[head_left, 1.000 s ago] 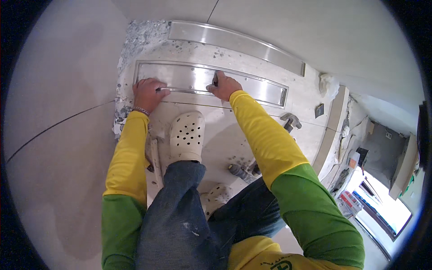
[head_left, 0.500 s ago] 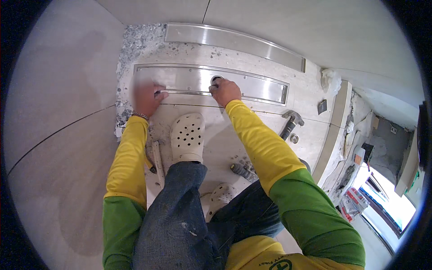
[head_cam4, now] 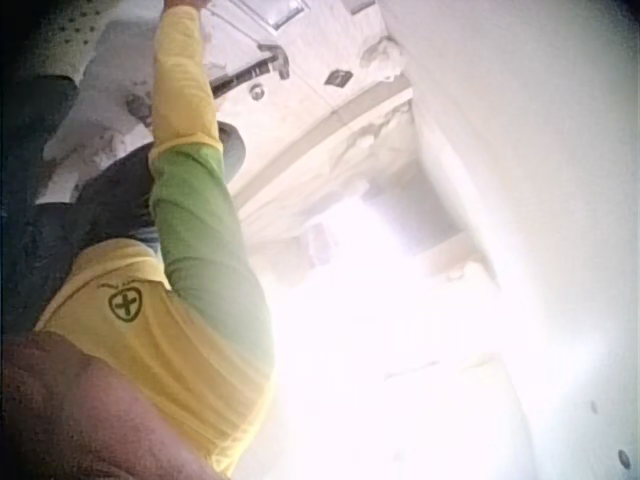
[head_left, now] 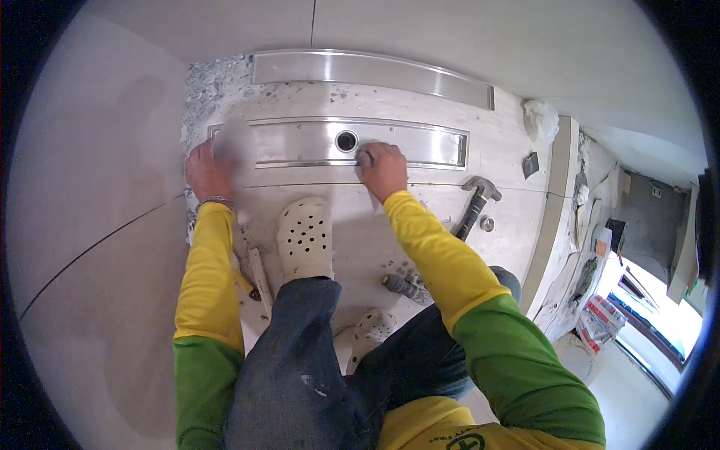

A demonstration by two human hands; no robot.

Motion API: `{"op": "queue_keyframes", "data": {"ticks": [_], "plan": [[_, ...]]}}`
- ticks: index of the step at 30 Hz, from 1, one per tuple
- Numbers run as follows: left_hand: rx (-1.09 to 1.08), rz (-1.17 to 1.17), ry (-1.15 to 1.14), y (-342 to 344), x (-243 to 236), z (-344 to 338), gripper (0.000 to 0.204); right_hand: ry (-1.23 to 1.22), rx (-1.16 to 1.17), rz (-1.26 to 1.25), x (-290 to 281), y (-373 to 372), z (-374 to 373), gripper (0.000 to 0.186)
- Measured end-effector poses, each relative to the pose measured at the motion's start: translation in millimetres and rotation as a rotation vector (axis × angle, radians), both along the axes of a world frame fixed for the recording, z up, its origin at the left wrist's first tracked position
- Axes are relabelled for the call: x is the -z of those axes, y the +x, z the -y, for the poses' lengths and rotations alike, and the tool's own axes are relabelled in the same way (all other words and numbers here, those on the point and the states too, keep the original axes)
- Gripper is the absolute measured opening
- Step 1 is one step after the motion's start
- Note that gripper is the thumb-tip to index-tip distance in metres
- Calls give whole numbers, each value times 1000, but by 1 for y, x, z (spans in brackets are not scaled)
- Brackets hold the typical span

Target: Measure and fit a metal drain component into a tiled floor area using a hammer and a piece of PVC pipe.

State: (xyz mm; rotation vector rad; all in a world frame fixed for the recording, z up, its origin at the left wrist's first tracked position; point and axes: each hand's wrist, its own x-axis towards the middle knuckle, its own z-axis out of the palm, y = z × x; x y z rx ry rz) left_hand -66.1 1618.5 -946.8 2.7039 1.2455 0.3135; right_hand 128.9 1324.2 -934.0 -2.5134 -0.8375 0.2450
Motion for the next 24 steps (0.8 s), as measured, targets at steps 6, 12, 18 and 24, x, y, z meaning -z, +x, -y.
{"op": "queue_keyframes", "data": {"ticks": [6,12,18,24], "plan": [[-80,-176,-50,2,6,-23,38,-24,-97,65,-16,7,30,23],[-251,-291,-111,22,2,-18,42,-110,-218,91,-16,16,37,23],[-357,-303,-149,21,-1,-32,39,-142,-268,85,-17,20,32,21],[-342,-242,-170,27,5,-28,36,-136,-280,40,-15,28,41,22]]}}
